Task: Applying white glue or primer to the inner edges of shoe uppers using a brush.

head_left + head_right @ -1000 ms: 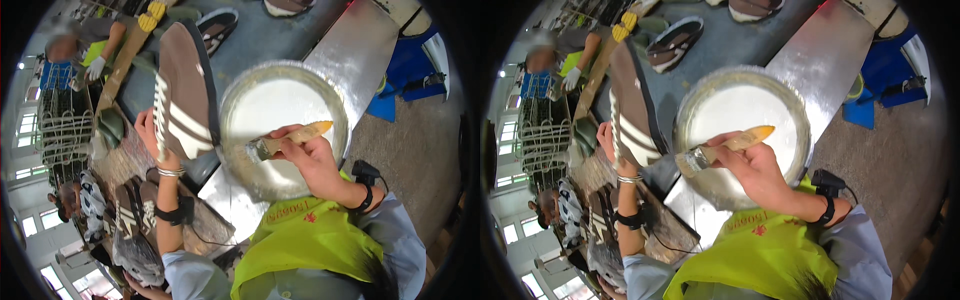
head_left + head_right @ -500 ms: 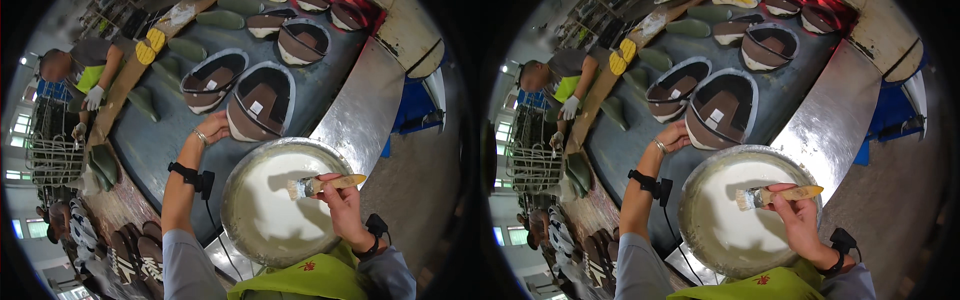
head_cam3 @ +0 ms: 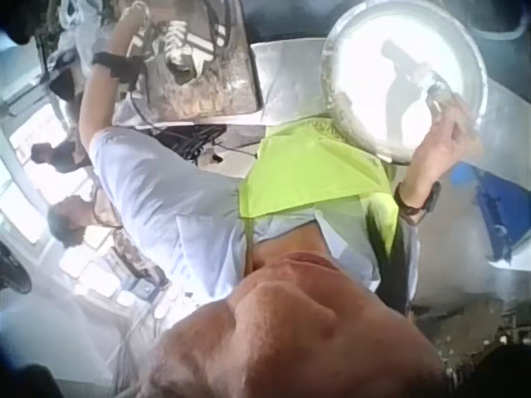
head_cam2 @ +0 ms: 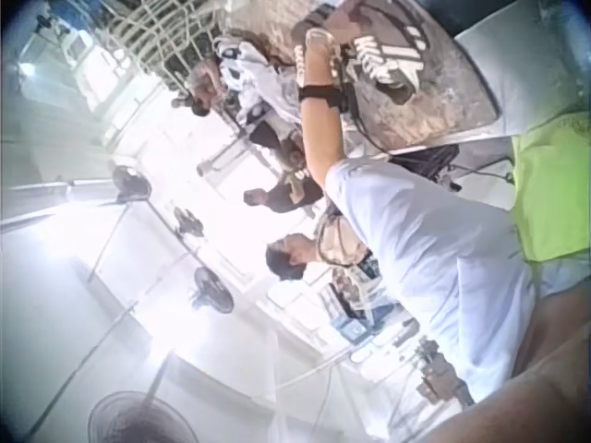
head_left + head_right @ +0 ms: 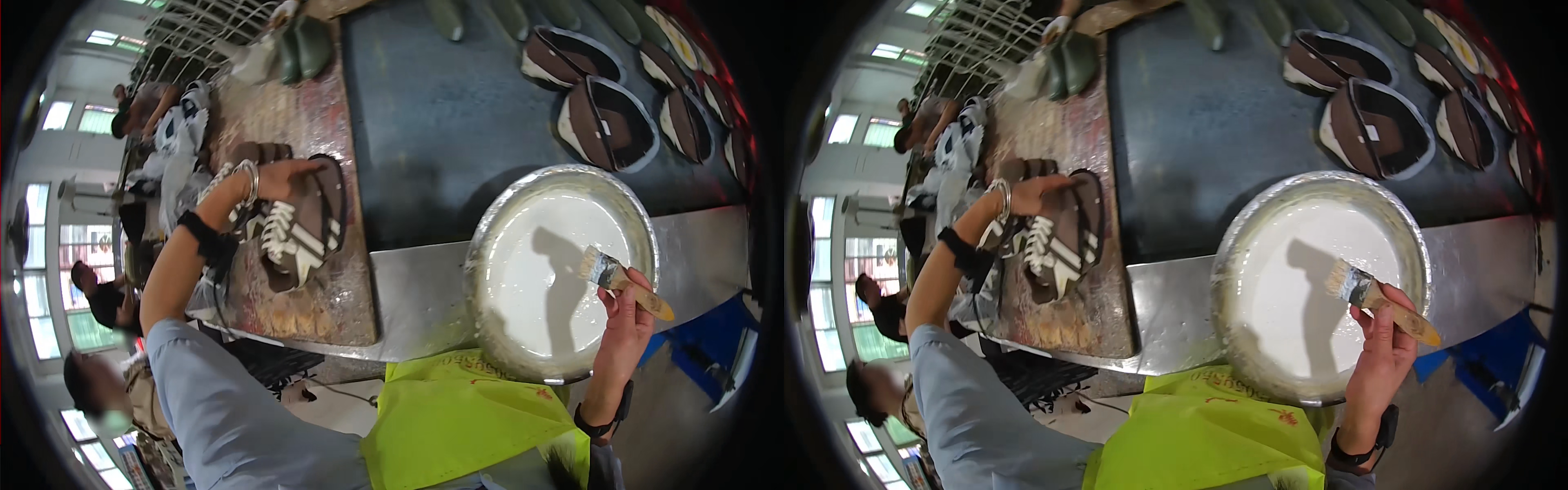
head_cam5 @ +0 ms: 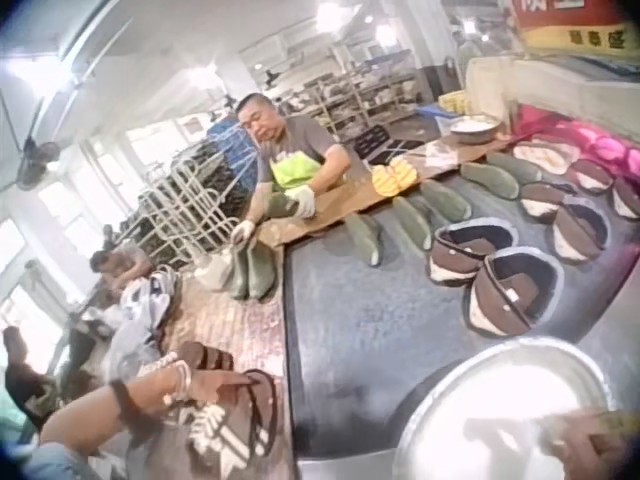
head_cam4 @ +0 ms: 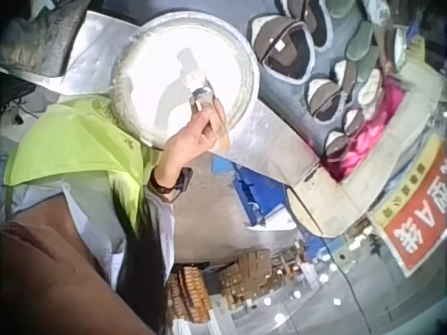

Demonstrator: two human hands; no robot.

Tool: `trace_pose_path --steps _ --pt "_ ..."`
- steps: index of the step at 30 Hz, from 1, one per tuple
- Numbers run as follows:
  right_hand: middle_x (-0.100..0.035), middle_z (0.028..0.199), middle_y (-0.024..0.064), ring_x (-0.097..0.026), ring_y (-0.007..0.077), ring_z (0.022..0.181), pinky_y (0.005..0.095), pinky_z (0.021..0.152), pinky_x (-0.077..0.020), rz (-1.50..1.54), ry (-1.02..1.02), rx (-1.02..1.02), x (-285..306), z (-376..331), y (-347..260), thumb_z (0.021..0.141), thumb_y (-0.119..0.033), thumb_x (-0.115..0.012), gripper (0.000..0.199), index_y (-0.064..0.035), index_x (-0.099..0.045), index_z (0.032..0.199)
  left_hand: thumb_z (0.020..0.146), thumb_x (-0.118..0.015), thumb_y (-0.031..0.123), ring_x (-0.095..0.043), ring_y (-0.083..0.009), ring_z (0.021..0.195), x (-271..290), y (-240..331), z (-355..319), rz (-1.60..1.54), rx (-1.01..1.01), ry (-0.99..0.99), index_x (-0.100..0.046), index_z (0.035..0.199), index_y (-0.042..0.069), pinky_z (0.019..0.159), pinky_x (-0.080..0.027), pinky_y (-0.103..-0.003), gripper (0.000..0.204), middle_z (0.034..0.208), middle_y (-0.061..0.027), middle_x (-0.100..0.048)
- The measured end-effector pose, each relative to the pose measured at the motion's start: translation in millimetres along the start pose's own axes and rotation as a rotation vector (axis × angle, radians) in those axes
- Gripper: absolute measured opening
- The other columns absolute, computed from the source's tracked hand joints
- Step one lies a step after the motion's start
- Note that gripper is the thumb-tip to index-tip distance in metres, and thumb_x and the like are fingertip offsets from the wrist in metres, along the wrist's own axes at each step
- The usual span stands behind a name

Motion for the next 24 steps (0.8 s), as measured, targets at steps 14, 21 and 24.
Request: trace_pose_path --steps 14,21,24 --pt "-0.057 0.099 0.0085 -0.058 0.0132 0.088 0.0301 0.074 -0.053 -0.002 -0.094 0.043 -21 -66 -15 0.095 -0.014 -0.049 0.026 -0.0001 -0.051 0.116 0.062 -0.08 0.031 -0.038 -0.0414 0.123 -119 -58 -119 0.243 0.164 0.482 -0.02 0.143 0.016 0.096 -0.042 -0.044 0.102 0.149 -0.0156 -0.011" --pt "-0.058 0.099 0.0074 -0.057 0.0125 0.086 0.0297 0.072 -0.0528 0.019 -0.199 0.024 -55 -88 -25 0.094 -0.015 -0.049 0.024 -0.0007 -0.053 0.114 0.064 -0.069 0.009 -0.051 -0.034 0.112 -137 -28 -175 0.269 0.257 0.881 -0.042 0.125 0.007 0.083 -0.049 -0.039 0.066 0.139 -0.0119 -0.036" --pt "-0.058 0.1 0.0078 -0.057 0.0125 0.086 0.0297 0.072 -0.0525 -0.043 -0.179 0.025 -45 -83 -25 0.094 -0.016 -0.05 0.024 -0.001 -0.054 0.113 0.077 -0.063 0.008 -0.055 -0.0239 0.108 -161 -56 -237 -0.772 -0.073 1.277 -0.042 0.129 0.004 0.083 -0.049 -0.036 0.057 0.125 -0.0063 -0.052"
Point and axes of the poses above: each hand's wrist, its own z-axis towards the middle knuckle, its own x-axis out of the back of the hand, y = z × x, the point moved 10 cm from there along z, towards the middle knuckle
